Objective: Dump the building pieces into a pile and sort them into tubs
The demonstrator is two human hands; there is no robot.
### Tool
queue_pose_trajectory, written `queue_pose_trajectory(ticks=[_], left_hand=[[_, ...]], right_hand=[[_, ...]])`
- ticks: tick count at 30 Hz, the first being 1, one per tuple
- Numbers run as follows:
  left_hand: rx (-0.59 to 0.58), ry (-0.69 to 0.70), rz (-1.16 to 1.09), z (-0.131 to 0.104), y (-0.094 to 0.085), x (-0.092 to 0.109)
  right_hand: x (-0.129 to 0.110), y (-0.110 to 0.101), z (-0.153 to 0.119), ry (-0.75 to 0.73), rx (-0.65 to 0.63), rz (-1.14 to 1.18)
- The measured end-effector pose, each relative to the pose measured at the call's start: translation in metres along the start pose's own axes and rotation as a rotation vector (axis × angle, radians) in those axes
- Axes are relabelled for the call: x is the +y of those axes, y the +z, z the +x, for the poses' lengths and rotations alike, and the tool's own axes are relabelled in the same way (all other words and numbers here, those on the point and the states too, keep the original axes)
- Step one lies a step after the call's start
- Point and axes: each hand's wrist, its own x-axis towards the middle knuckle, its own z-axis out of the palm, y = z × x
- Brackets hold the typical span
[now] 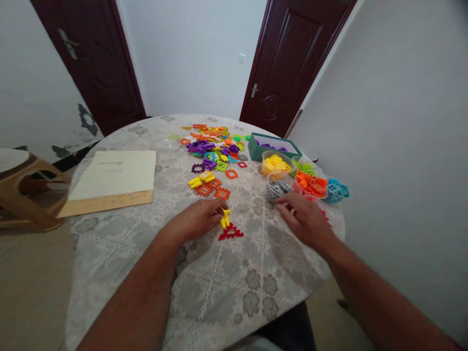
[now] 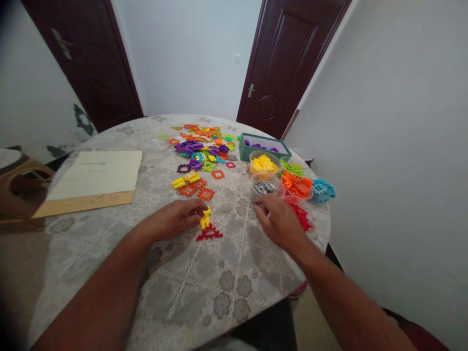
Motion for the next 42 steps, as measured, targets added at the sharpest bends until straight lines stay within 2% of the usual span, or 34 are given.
queue_pose_trajectory(ticks=[2, 5, 8, 12, 16, 19, 23, 26, 28, 32, 38, 42], left_hand=[[0.008, -0.006, 0.013, -0.001, 0.001, -0.001], [0.035, -0.018, 0.056, -0.001, 0.005, -0.004], [0.072, -0.003, 0.146, 0.001, 0.011, -0.007], [0.038, 0.008, 0.212, 0.005, 0.018, -0.006], [0.030, -0.001, 0.221, 0.009, 0.020, -0.006], [0.006, -0.008, 0.240, 0.011, 0.019, -0.007], [-0.014, -0.039, 0.252, 0.012, 0.016, -0.004], [-0.018, -0.023, 0.261, 0.013, 0.016, -0.001], [-0.016, -0.018, 0.263, 0.013, 0.017, -0.002], [-0.005, -0.040, 0.228, 0.013, 0.021, -0.006], [0.008, -0.006, 0.227, 0.009, 0.023, -0.005], [0.002, -0.008, 0.253, 0.009, 0.021, -0.002]], right_hand=[[-0.036, 0.026, -0.012, -0.070, -0.146, 0.132], [-0.069, 0.063, -0.017, -0.090, -0.246, 0.169], [-0.082, 0.085, -0.012, -0.034, -0.290, 0.133], [-0.084, 0.092, -0.012, -0.009, -0.281, 0.186], [-0.076, 0.078, -0.022, -0.046, -0.239, 0.253], [-0.061, 0.051, -0.031, -0.004, -0.101, 0.248], [-0.022, 0.005, -0.045, 0.182, 0.174, 0.127], [0.013, -0.023, -0.053, 0.308, 0.250, 0.044], [0.032, -0.032, -0.056, 0.370, 0.270, 0.036], [0.051, -0.031, -0.057, 0.422, 0.262, -0.011], [0.055, -0.018, -0.058, 0.252, 0.349, -0.190], [0.048, -0.015, -0.054, 0.222, 0.310, -0.239]])
